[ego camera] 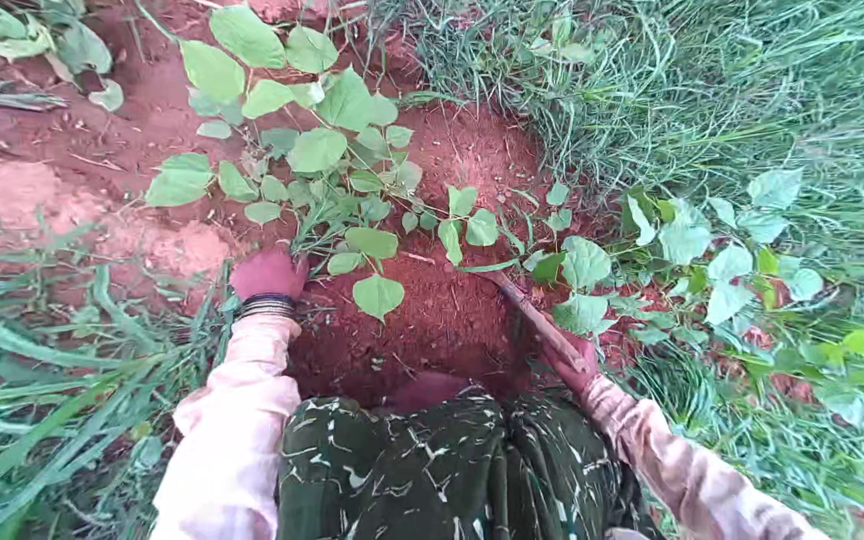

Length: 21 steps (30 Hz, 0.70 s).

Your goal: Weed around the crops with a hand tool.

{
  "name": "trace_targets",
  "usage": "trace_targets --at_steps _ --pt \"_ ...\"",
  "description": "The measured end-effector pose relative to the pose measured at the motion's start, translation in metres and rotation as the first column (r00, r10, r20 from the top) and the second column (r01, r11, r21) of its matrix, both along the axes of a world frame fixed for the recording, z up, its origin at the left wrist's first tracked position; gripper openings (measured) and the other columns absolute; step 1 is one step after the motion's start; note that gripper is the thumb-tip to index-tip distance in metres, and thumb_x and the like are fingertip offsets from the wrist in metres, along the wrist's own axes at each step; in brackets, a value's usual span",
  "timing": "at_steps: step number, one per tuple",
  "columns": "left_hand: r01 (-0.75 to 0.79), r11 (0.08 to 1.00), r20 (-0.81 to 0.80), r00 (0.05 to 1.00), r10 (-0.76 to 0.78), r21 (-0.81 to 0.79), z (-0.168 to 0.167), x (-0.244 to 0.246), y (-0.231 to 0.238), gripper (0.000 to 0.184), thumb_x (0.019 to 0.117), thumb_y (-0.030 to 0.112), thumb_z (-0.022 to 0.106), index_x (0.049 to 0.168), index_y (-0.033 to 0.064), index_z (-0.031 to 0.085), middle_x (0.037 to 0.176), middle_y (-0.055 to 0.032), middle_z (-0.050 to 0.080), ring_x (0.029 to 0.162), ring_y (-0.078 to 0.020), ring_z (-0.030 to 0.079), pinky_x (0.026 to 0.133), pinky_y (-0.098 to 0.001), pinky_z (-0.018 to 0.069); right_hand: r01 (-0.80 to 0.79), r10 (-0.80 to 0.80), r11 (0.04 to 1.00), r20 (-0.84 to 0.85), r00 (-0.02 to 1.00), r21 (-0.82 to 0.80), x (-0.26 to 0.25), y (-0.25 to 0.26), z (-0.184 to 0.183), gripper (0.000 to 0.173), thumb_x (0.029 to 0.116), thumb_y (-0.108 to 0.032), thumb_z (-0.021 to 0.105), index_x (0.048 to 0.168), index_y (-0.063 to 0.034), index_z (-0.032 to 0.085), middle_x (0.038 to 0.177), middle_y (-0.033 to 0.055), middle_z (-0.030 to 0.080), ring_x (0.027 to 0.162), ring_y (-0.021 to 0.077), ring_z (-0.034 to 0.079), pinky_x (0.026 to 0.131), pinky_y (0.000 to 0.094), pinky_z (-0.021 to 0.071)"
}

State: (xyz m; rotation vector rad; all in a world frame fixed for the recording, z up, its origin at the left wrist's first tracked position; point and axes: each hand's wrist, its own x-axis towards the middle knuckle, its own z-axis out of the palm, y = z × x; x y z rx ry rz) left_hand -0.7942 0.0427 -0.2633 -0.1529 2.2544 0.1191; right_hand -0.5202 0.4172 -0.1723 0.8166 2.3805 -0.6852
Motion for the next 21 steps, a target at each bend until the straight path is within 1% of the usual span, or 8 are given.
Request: trace_targets --at_steps 2,6,8,10,13,15,17,21 --pt "-0.034 0.999 -0.002 0.999 0.034 0.019 0.004 0.002 -0.004 0.051 0.1088 0.033 0.049 0.134 -0.0111 0.056 0.134 -0.0406 0.056 0.130 -0.0574 0.052 0.103 -0.0733 0.0382 -0.091 0.090 0.996 -0.085 0.992 0.000 0.012 0.009 0.004 0.033 0.0930 -0.020 0.068 0.108 0.0090 0.074 0.098 0.0278 0.075 0.093 0.0456 0.073 0.085 0.0652 0.0541" --pt "-0.151 0.984 -0.071 0.985 0.158 0.096 0.008 0.015 -0.022 0.047 0.1088 0.025 0.048 0.136 -0.0129 0.054 0.135 -0.0406 0.055 0.132 -0.0555 0.051 0.108 -0.0700 0.0363 -0.234 0.223 0.972 -0.242 0.944 -0.018 0.045 0.025 -0.018 0.043 0.0895 -0.019 0.068 0.123 0.0087 0.069 0.108 0.0256 0.075 0.097 0.0428 0.075 0.085 0.0625 0.0573" --pt "-0.211 0.965 -0.140 0.962 0.233 0.155 0.004 0.021 -0.025 0.047 0.1081 0.022 0.048 0.137 -0.0143 0.053 0.136 -0.0405 0.055 0.133 -0.0546 0.050 0.111 -0.0683 0.0346 -0.144 0.120 0.987 -0.281 0.952 -0.065 0.018 0.003 -0.034 0.043 0.0907 -0.020 0.069 0.123 0.0081 0.069 0.112 0.0251 0.074 0.102 0.0407 0.074 0.091 0.0613 0.0556" --pt "-0.269 0.941 -0.198 0.930 0.310 0.207 -0.001 0.025 -0.027 0.047 0.1075 0.021 0.049 0.135 -0.0168 0.052 0.135 -0.0419 0.054 0.134 -0.0544 0.050 0.113 -0.0653 0.0338 0.056 -0.095 0.979 -0.193 0.977 -0.196 -0.030 -0.035 -0.030 0.047 0.0940 -0.019 0.071 0.132 0.0078 0.063 0.127 0.0241 0.069 0.120 0.0333 0.068 0.108 0.0515 0.0490" --pt "-0.279 0.919 -0.224 0.911 0.345 0.279 0.004 0.041 -0.032 0.050 0.1063 0.019 0.050 0.136 -0.0208 0.049 0.137 -0.0452 0.050 0.136 -0.0568 0.045 0.116 -0.0627 0.0304 0.257 -0.282 0.927 -0.056 0.958 -0.274 -0.085 -0.058 -0.018 0.048 0.0961 -0.015 0.071 0.135 0.0099 0.058 0.134 0.0238 0.064 0.128 0.0237 0.059 0.113 0.0367 0.0426" --pt "-0.284 0.917 -0.278 0.890 0.361 0.280 0.019 0.046 -0.040 0.050 0.1059 0.019 0.051 0.136 -0.0213 0.048 0.137 -0.0459 0.049 0.136 -0.0583 0.045 0.117 -0.0626 0.0300 0.072 -0.098 0.970 -0.104 0.990 -0.232 -0.071 -0.045 -0.014 0.045 0.0976 -0.013 0.066 0.135 0.0116 0.058 0.134 0.0268 0.064 0.129 0.0311 0.060 0.114 0.0440 0.0424" --pt "-0.390 0.868 -0.378 0.787 0.487 0.308 0.026 0.056 -0.051 0.050 0.1043 0.017 0.050 0.135 -0.0218 0.049 0.135 -0.0460 0.051 0.135 -0.0569 0.046 0.117 -0.0601 0.0305 -0.068 0.048 0.992 -0.180 0.982 -0.108 -0.023 -0.021 -0.011 0.043 0.0936 -0.017 0.068 0.129 0.0074 0.066 0.122 0.0260 0.071 0.114 0.0397 0.069 0.101 0.0595 0.0508" --pt "-0.488 0.726 -0.486 0.540 0.687 0.485 0.025 0.068 -0.065 0.052 0.1052 0.024 0.049 0.134 -0.0187 0.053 0.134 -0.0395 0.057 0.134 -0.0430 0.054 0.117 -0.0469 0.0372 0.031 -0.041 0.998 -0.167 0.985 -0.062 -0.008 -0.018 -0.005 0.038 0.0895 -0.021 0.073 0.118 0.0051 0.073 0.106 0.0237 0.075 0.101 0.0379 0.073 0.093 0.0605 0.0535"
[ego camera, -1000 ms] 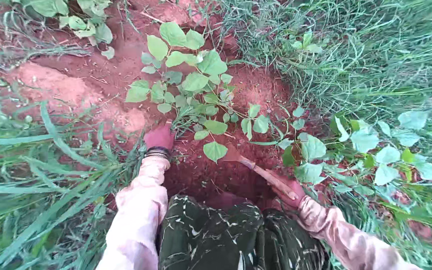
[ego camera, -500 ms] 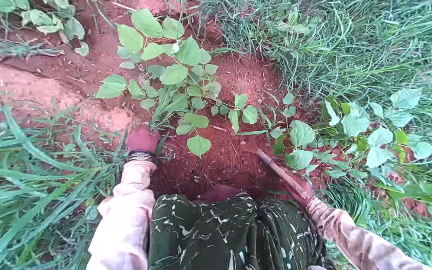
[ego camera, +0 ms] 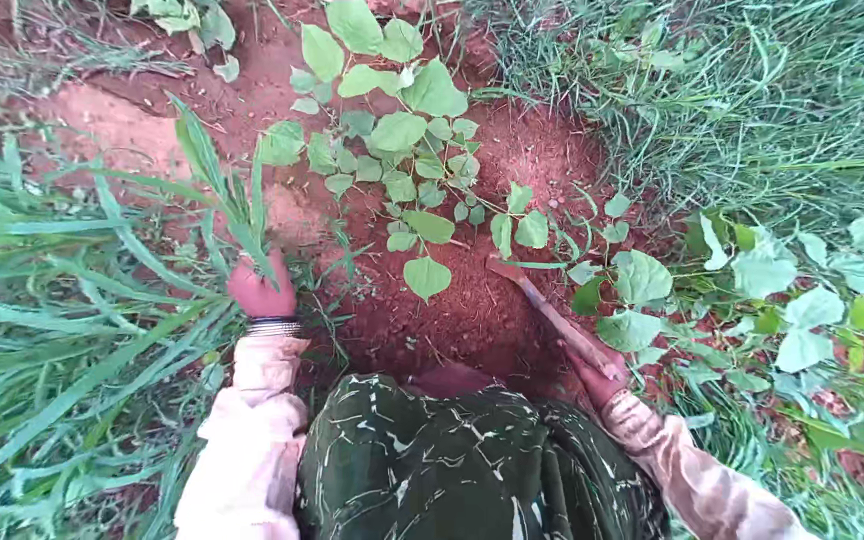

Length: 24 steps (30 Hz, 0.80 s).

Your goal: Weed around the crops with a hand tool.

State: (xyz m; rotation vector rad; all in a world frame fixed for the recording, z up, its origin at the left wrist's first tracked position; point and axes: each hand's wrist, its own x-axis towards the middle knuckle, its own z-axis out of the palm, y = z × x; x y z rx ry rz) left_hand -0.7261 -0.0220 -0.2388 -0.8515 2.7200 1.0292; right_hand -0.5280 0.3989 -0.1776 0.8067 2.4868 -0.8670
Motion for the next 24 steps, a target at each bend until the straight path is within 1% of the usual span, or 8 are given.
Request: trace_targets --at_steps 3,6,9,12,17,20,22,24 --pt "-0.011 0.996 -0.062 0.998 0.016 0.089 0.007 -0.009 0.019 0.052 0.1045 0.024 0.054 0.140 -0.0141 0.051 0.139 -0.0342 0.056 0.137 -0.0355 0.052 0.118 -0.0413 0.0365 0.025 -0.026 0.999 -0.034 0.999 -0.031 -0.008 -0.005 -0.002 0.038 0.0887 -0.019 0.074 0.117 0.0054 0.073 0.109 0.0214 0.075 0.104 0.0307 0.073 0.097 0.0524 0.0545" --pt "0.220 0.974 -0.042 0.975 -0.218 0.047 0.010 -0.003 0.045 0.052 0.0973 0.025 0.064 0.131 -0.0143 0.057 0.130 -0.0354 0.061 0.127 -0.0445 0.058 0.111 -0.0541 0.0419 -0.091 0.091 0.996 -0.040 0.995 0.018 -0.001 0.008 0.008 0.041 0.0908 -0.022 0.072 0.121 0.0059 0.071 0.111 0.0242 0.075 0.105 0.0376 0.073 0.096 0.0598 0.0536" --pt "0.584 0.804 0.174 0.785 -0.595 0.113 0.029 0.010 0.069 0.035 0.0908 0.013 0.066 0.106 -0.0189 0.067 0.125 -0.0381 0.063 0.119 -0.0561 0.060 0.100 -0.0692 0.0443 -0.029 0.033 0.997 -0.057 0.998 0.078 0.019 0.017 0.017 0.039 0.0900 -0.018 0.072 0.119 0.0082 0.071 0.110 0.0255 0.074 0.102 0.0371 0.074 0.094 0.0580 0.0551" --pt "0.733 0.648 0.365 0.557 -0.746 0.206 0.027 0.022 0.097 0.031 0.0947 0.012 0.065 0.111 -0.0140 0.069 0.131 -0.0334 0.062 0.122 -0.0525 0.060 0.100 -0.0692 0.0444 0.065 -0.060 0.993 -0.054 0.997 0.101 0.016 0.013 -0.001 0.031 0.0911 -0.015 0.071 0.109 0.0108 0.072 0.103 0.0265 0.074 0.098 0.0360 0.073 0.092 0.0551 0.0552" --pt "0.751 0.453 0.216 0.400 -0.891 0.480 0.054 0.037 0.159 0.027 0.0943 0.005 0.062 0.112 -0.0155 0.067 0.125 -0.0341 0.065 0.116 -0.0518 0.063 0.097 -0.0678 0.0455 -0.008 0.009 0.997 -0.007 1.000 0.078 0.032 0.019 -0.002 0.034 0.0953 -0.014 0.066 0.118 0.0109 0.070 0.114 0.0268 0.072 0.108 0.0385 0.071 0.098 0.0567 0.0525" --pt "0.745 0.407 0.095 0.425 -0.900 0.528 0.067 0.050 0.167 0.026 0.0894 0.002 0.066 0.108 -0.0147 0.069 0.135 -0.0318 0.062 0.117 -0.0498 0.064 0.096 -0.0653 0.0484 -0.088 0.089 0.993 -0.007 0.996 0.084 0.045 0.022 -0.008 0.039 0.0963 -0.014 0.062 0.126 0.0112 0.066 0.122 0.0280 0.070 0.112 0.0425 0.070 0.098 0.0611 0.0519" --pt "0.734 0.449 0.106 0.464 -0.880 0.509 0.050 0.041 0.173 0.029 0.0914 0.001 0.064 0.116 -0.0142 0.067 0.138 -0.0309 0.060 0.121 -0.0485 0.063 0.100 -0.0635 0.0483 0.046 -0.045 0.995 -0.019 0.999 0.086 0.016 0.009 -0.019 0.034 0.0960 -0.014 0.065 0.118 0.0122 0.069 0.113 0.0288 0.072 0.107 0.0425 0.071 0.097 0.0597 0.0514" --pt "0.721 0.450 0.227 0.391 -0.892 0.527 0.035 0.022 0.188 0.040 0.0973 0.002 0.060 0.135 -0.0109 0.058 0.145 -0.0295 0.054 0.132 -0.0464 0.055 0.111 -0.0602 0.0415 0.106 -0.103 0.992 -0.044 0.994 0.074 0.012 -0.002 -0.026 0.036 0.0940 -0.015 0.068 0.116 0.0129 0.069 0.111 0.0287 0.073 0.107 0.0403 0.071 0.098 0.0571 0.0525"
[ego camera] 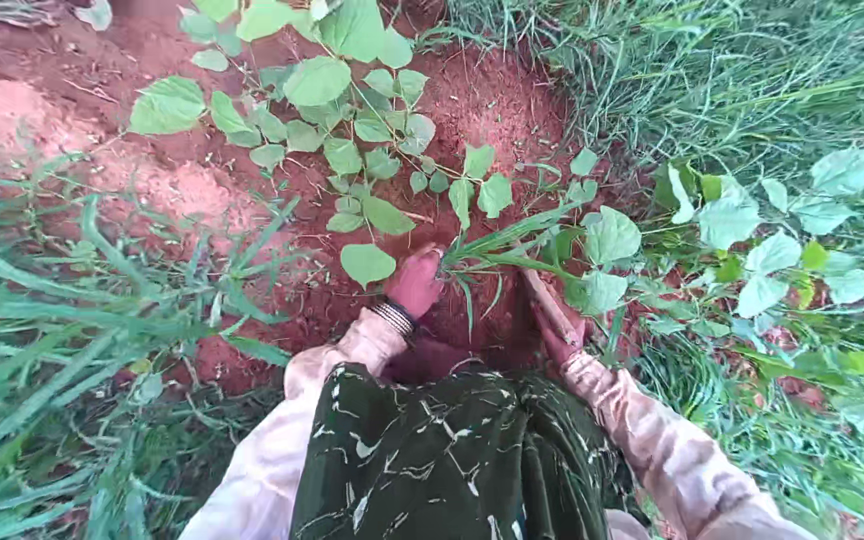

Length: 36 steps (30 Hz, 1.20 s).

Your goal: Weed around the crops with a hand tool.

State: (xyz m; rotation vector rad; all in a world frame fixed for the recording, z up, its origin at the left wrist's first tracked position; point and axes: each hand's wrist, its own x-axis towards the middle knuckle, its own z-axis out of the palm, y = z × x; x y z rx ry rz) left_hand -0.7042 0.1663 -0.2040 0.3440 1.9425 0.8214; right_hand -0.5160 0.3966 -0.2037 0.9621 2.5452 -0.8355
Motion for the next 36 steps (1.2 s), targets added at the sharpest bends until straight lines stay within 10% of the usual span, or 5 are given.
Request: trace_targets --at_steps 7,15,20,25,36 --pt "-0.317 0.944 -0.131 0.943 0.304 -0.094 -0.101 -0.046 0.108 0.077 0.0906 0.043 0.076 0.144 -0.0057 0.050 0.142 -0.0303 0.056 0.135 -0.0438 0.053 0.114 -0.0605 0.0387 -0.035 0.041 0.998 0.140 0.989 -0.045 -0.004 0.017 -0.003 0.039 0.0971 -0.020 0.065 0.120 0.0110 0.069 0.118 0.0281 0.071 0.115 0.0388 0.068 0.104 0.0547 0.0492" --pt "-0.290 0.953 0.051 0.954 0.295 -0.088 -0.139 -0.025 0.114 0.052 0.1030 0.025 0.060 0.143 -0.0075 0.053 0.146 -0.0310 0.053 0.141 -0.0429 0.046 0.120 -0.0564 0.0326 -0.093 0.093 0.996 0.275 0.957 -0.011 -0.002 0.035 0.019 0.049 0.0981 -0.032 0.065 0.124 0.0098 0.066 0.120 0.0294 0.069 0.117 0.0411 0.066 0.105 0.0565 0.0477" --pt "-0.298 0.945 0.051 0.950 0.307 -0.139 -0.132 -0.047 0.097 0.042 0.0960 0.025 0.069 0.130 0.0006 0.065 0.130 -0.0243 0.066 0.124 -0.0403 0.062 0.106 -0.0597 0.0468 -0.266 0.265 0.961 0.028 0.964 0.070 0.025 0.041 0.032 0.040 0.0953 -0.026 0.063 0.113 0.0088 0.073 0.102 0.0252 0.076 0.094 0.0399 0.075 0.085 0.0594 0.0574" --pt "-0.308 0.938 0.086 0.942 0.324 -0.157 -0.109 -0.060 0.085 0.046 0.0984 0.005 0.062 0.142 -0.0050 0.053 0.143 -0.0288 0.055 0.136 -0.0425 0.052 0.114 -0.0585 0.0394 -0.133 0.132 0.991 0.190 0.973 -0.009 -0.028 0.012 -0.002 0.057 0.1028 -0.034 0.057 0.138 0.0099 0.057 0.137 0.0311 0.060 0.133 0.0432 0.056 0.116 0.0584 0.0373" --pt "-0.492 0.868 -0.034 0.868 0.495 0.058 -0.054 -0.008 0.007 0.048 0.0947 0.012 0.068 0.132 -0.0166 0.057 0.129 -0.0376 0.061 0.128 -0.0474 0.056 0.113 -0.0568 0.0386 -0.141 0.126 0.988 -0.197 0.972 -0.061 -0.102 0.003 -0.027 0.048 0.0956 -0.026 0.069 0.123 0.0131 0.065 0.119 0.0279 0.070 0.114 0.0307 0.069 0.104 0.0419 0.0514"
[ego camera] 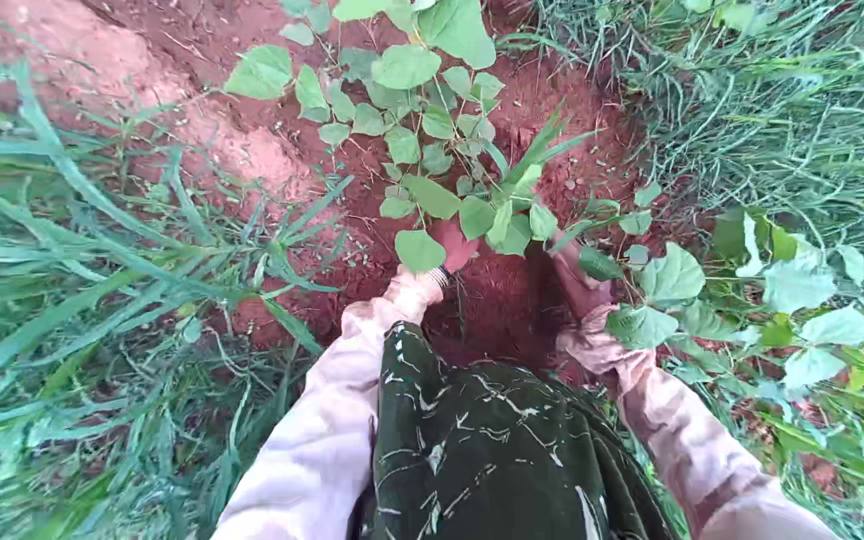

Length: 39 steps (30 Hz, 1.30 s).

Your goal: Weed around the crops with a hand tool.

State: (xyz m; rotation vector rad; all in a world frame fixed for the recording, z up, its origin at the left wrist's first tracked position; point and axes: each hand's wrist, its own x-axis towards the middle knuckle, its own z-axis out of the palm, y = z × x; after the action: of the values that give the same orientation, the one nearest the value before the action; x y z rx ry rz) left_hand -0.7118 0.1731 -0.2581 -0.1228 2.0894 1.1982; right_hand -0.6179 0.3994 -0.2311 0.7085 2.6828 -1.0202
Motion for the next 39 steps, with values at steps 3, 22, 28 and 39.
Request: trace_targets --at_steps 3,22,28,39 --pt "0.264 0.959 0.073 0.964 -0.257 -0.108 0.033 0.008 -0.084 0.041 0.0995 0.015 0.061 0.128 -0.0150 0.060 0.127 -0.0358 0.063 0.126 -0.0482 0.059 0.109 -0.0609 0.0420 -0.160 0.171 0.984 0.178 0.969 -0.076 0.017 0.007 0.027 0.051 0.1019 -0.022 0.058 0.135 0.0163 0.055 0.135 0.0320 0.061 0.130 0.0343 0.060 0.115 0.0425 0.0416" --pt "-0.174 0.845 0.204 0.927 0.314 -0.506 0.027 0.050 -0.190 0.061 0.1034 0.022 0.060 0.151 -0.0091 0.037 0.124 -0.0376 0.062 0.120 -0.0541 0.060 0.103 -0.0678 0.0435 -0.723 0.726 0.687 0.030 0.687 -0.070 0.031 -0.027 0.017 0.049 0.0974 -0.030 0.061 0.126 0.0090 0.067 0.104 0.0225 0.077 0.086 0.0349 0.078 0.075 0.0541 0.0613" --pt "-0.056 0.785 0.158 0.969 0.193 -0.617 0.022 0.032 -0.183 0.067 0.1016 0.026 0.062 0.155 -0.0032 0.034 0.134 -0.0358 0.059 0.119 -0.0575 0.060 0.095 -0.0734 0.0439 -0.792 0.792 0.610 0.017 0.610 0.027 0.027 -0.042 0.024 0.050 0.1005 -0.033 0.058 0.126 0.0084 0.067 0.102 0.0219 0.077 0.082 0.0331 0.078 0.069 0.0506 0.0610" --pt "0.061 0.816 0.212 0.974 0.076 -0.574 0.023 0.009 -0.198 0.050 0.1021 0.021 0.059 0.145 -0.0038 0.050 0.129 -0.0353 0.062 0.121 -0.0559 0.059 0.096 -0.0718 0.0428 -0.795 0.796 0.606 -0.023 0.605 0.020 0.023 -0.080 0.010 0.046 0.0963 -0.030 0.063 0.124 0.0051 0.070 0.087 0.0207 0.077 0.067 0.0345 0.075 0.057 0.0522 0.0586"
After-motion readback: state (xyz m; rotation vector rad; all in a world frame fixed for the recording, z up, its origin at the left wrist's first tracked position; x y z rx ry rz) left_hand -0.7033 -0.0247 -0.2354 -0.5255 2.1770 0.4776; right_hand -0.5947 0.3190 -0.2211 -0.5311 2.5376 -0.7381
